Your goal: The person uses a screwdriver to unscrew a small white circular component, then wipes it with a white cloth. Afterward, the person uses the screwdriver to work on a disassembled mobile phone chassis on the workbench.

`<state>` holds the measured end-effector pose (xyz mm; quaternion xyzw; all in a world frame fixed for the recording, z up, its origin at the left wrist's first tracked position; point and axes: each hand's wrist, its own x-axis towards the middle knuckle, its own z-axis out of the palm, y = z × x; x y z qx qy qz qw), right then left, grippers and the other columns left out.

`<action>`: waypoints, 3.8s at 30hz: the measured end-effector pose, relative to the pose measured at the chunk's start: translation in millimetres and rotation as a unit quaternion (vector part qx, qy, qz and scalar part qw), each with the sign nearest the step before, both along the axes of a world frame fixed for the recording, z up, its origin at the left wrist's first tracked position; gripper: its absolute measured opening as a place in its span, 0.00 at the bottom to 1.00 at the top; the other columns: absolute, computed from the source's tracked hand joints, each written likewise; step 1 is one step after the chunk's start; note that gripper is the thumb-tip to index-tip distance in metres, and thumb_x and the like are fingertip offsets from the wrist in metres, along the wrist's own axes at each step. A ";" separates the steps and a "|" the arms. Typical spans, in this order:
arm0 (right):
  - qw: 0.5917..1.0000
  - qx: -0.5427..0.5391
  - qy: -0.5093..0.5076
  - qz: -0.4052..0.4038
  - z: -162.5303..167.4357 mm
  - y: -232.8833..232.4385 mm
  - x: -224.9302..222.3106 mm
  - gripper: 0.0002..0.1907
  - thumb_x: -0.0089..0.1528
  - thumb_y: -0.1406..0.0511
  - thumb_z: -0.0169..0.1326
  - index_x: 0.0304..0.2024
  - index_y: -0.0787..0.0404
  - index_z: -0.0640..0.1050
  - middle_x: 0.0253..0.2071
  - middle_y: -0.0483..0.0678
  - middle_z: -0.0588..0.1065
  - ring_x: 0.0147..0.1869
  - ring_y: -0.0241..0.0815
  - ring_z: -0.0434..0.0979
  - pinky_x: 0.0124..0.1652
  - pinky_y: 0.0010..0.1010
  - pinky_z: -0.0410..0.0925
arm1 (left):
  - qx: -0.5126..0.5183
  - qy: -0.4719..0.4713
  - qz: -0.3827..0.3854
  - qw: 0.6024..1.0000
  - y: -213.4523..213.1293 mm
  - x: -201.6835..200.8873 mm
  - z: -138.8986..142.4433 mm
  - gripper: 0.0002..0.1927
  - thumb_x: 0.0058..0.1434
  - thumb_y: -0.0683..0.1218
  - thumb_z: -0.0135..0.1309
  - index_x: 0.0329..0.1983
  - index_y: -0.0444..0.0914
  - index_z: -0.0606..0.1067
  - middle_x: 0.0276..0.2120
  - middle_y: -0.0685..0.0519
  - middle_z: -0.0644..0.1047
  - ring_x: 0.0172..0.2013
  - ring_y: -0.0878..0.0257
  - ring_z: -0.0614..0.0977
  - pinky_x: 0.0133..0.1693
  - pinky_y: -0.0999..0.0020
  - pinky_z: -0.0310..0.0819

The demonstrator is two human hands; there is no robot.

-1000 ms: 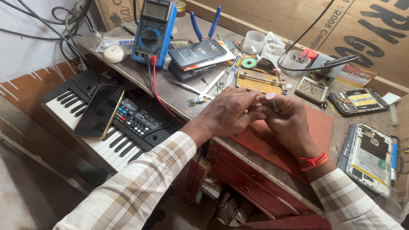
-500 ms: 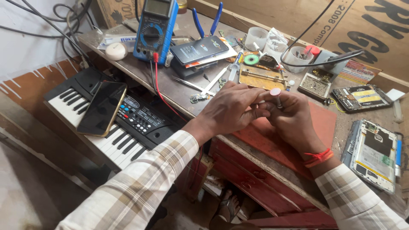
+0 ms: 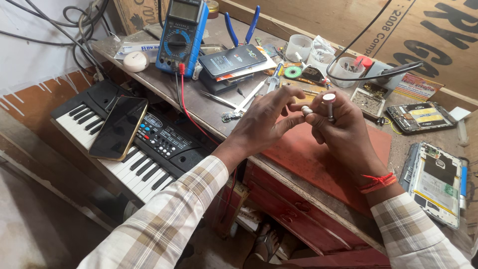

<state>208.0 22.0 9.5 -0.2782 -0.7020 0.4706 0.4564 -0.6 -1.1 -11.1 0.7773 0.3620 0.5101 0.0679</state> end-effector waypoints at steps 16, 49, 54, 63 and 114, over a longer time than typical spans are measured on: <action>0.996 0.024 -0.052 -0.069 6.3 -3.8 -0.4 0.12 0.61 0.71 0.63 0.48 0.63 0.82 0.35 0.41 0.80 0.24 0.22 0.62 0.22 0.17 0.55 | 0.028 -0.025 -0.023 0.999 -0.6 -1.3 4.3 0.13 0.66 0.48 0.60 0.49 0.40 0.72 0.43 0.53 0.77 0.38 0.58 0.84 0.41 0.62 0.77; 0.986 0.128 -0.050 -0.097 8.6 -6.3 -3.3 0.13 0.59 0.75 0.66 0.45 0.65 0.80 0.41 0.41 0.77 0.33 0.20 0.65 0.29 0.14 0.59 | 0.002 0.004 0.012 1.000 2.6 1.4 4.3 0.07 0.69 0.46 0.54 0.43 0.38 0.75 0.38 0.50 0.80 0.37 0.55 0.83 0.41 0.59 0.76; 0.977 0.198 -0.048 -0.061 6.1 -1.2 -1.3 0.11 0.58 0.77 0.66 0.42 0.67 0.79 0.49 0.48 0.78 0.49 0.28 0.78 0.45 0.19 0.74 | -0.041 -0.013 0.002 0.999 -0.5 0.5 7.1 0.07 0.68 0.46 0.55 0.43 0.37 0.75 0.36 0.49 0.80 0.37 0.55 0.84 0.39 0.61 0.78; 0.988 0.121 -0.050 -0.083 2.9 0.1 -0.8 0.08 0.59 0.74 0.66 0.39 0.66 0.80 0.40 0.44 0.78 0.45 0.28 0.79 0.43 0.20 0.75 | -0.041 -0.028 -0.020 0.999 -2.5 0.6 10.9 0.10 0.66 0.48 0.58 0.42 0.37 0.74 0.31 0.51 0.80 0.33 0.60 0.85 0.38 0.64 0.79; 0.980 -0.052 -0.169 -0.089 15.2 -4.7 -4.0 0.22 0.64 0.53 0.60 0.29 0.66 0.84 0.20 0.40 0.73 0.22 0.26 0.61 0.21 0.21 0.54 | -0.057 0.004 0.020 0.998 -3.2 1.2 11.5 0.08 0.65 0.48 0.59 0.41 0.39 0.79 0.32 0.50 0.83 0.32 0.58 0.86 0.34 0.64 0.78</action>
